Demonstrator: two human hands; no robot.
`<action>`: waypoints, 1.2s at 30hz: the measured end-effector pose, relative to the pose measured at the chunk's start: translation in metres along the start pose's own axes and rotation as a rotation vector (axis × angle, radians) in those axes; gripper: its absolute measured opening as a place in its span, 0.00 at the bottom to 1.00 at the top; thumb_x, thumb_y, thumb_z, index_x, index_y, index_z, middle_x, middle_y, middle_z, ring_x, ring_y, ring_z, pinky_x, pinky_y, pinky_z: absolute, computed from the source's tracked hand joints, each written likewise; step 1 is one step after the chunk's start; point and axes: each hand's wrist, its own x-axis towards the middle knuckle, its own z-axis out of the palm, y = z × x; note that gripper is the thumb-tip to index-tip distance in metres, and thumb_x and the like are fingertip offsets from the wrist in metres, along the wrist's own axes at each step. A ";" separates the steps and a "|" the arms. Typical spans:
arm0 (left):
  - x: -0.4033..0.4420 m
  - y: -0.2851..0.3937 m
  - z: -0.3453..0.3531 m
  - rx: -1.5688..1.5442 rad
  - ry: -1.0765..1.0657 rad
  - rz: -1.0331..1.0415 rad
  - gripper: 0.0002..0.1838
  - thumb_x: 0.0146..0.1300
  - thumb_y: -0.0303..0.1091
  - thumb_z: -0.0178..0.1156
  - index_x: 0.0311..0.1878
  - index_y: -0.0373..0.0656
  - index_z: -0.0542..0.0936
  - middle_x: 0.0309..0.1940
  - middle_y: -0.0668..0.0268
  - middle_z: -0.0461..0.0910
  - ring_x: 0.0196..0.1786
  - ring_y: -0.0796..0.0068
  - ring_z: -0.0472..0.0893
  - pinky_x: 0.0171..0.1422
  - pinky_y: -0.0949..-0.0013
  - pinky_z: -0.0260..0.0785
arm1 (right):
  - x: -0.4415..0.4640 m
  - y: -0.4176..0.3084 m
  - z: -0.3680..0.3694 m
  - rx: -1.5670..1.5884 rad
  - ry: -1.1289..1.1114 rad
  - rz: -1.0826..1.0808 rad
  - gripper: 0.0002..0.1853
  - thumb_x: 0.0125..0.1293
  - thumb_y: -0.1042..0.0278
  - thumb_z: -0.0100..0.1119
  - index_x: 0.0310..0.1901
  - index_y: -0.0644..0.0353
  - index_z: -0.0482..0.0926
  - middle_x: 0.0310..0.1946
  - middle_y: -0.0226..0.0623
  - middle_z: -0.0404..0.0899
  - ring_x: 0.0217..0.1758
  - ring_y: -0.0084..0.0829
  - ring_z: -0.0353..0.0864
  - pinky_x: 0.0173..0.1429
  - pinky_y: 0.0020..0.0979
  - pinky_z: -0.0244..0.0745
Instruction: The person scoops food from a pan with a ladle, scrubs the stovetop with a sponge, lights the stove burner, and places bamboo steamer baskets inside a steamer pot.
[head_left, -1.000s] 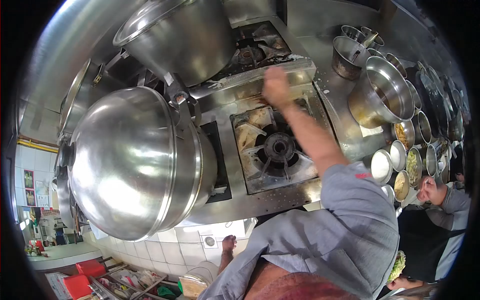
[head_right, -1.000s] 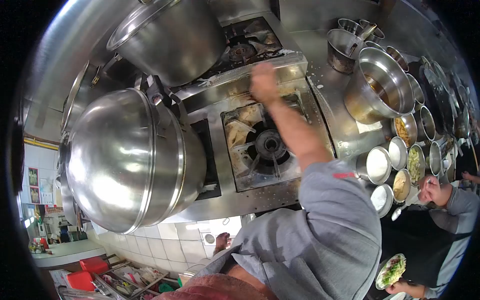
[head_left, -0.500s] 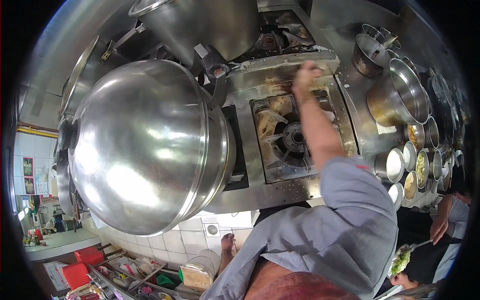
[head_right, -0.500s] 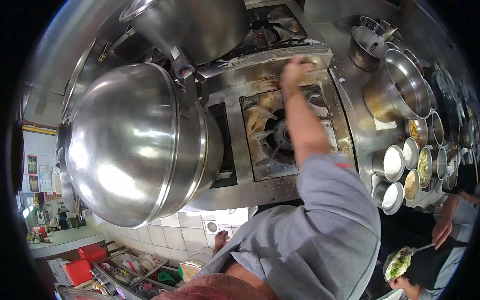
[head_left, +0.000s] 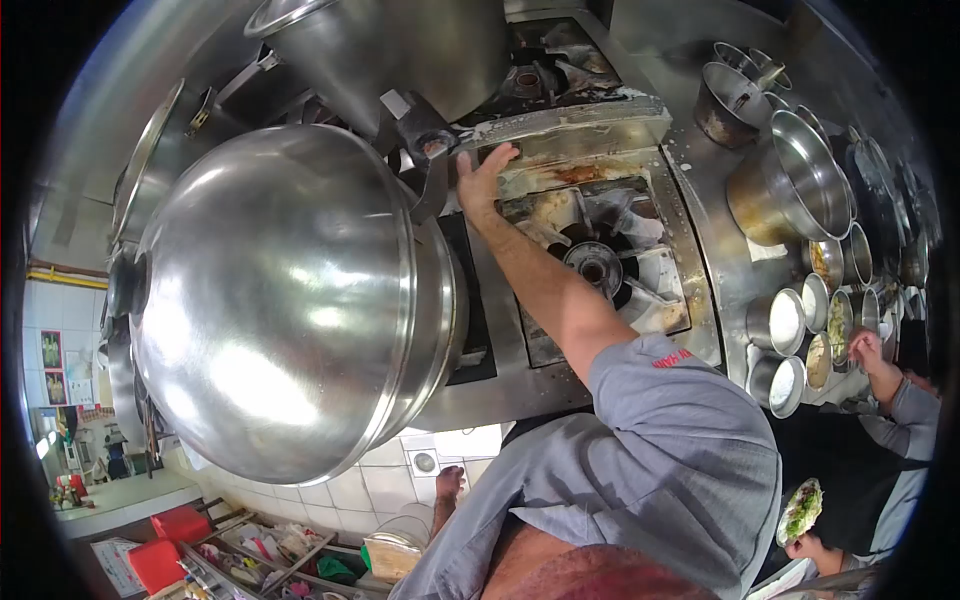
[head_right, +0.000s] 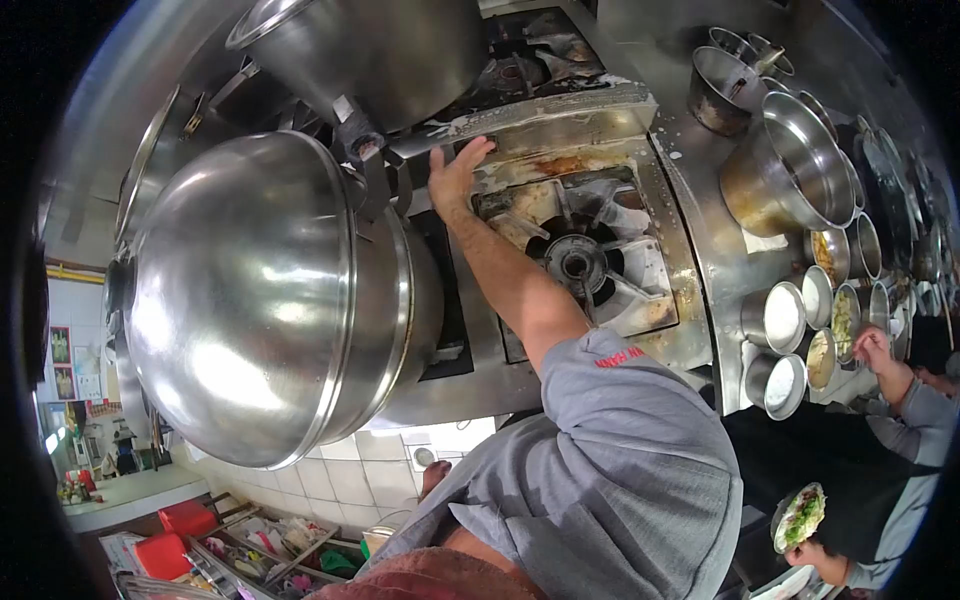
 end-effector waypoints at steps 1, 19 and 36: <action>-0.002 0.005 -0.001 -0.021 0.005 -0.021 0.12 0.53 0.34 0.57 0.41 0.41 0.75 0.25 0.70 0.74 0.23 0.81 0.72 0.20 0.77 0.61 | 0.010 0.004 -0.004 0.032 0.113 0.027 0.49 0.60 0.48 0.50 0.63 0.73 0.28 0.66 0.58 0.24 0.71 0.46 0.30 0.72 0.38 0.30; 0.007 0.058 0.030 -0.526 0.214 -0.248 0.15 0.51 0.34 0.58 0.43 0.41 0.74 0.25 0.69 0.75 0.24 0.80 0.73 0.25 0.76 0.65 | 0.084 0.099 -0.228 0.160 0.303 -0.235 0.10 0.48 0.74 0.56 0.35 0.63 0.79 0.27 0.40 0.79 0.30 0.32 0.77 0.37 0.29 0.70; -0.013 0.039 0.048 -0.462 0.175 -0.238 0.14 0.54 0.38 0.56 0.38 0.37 0.75 0.26 0.65 0.76 0.25 0.77 0.76 0.23 0.73 0.69 | 0.151 0.146 -0.232 -0.871 -0.283 -0.600 0.12 0.58 0.70 0.47 0.39 0.59 0.79 0.35 0.46 0.76 0.42 0.42 0.76 0.47 0.37 0.73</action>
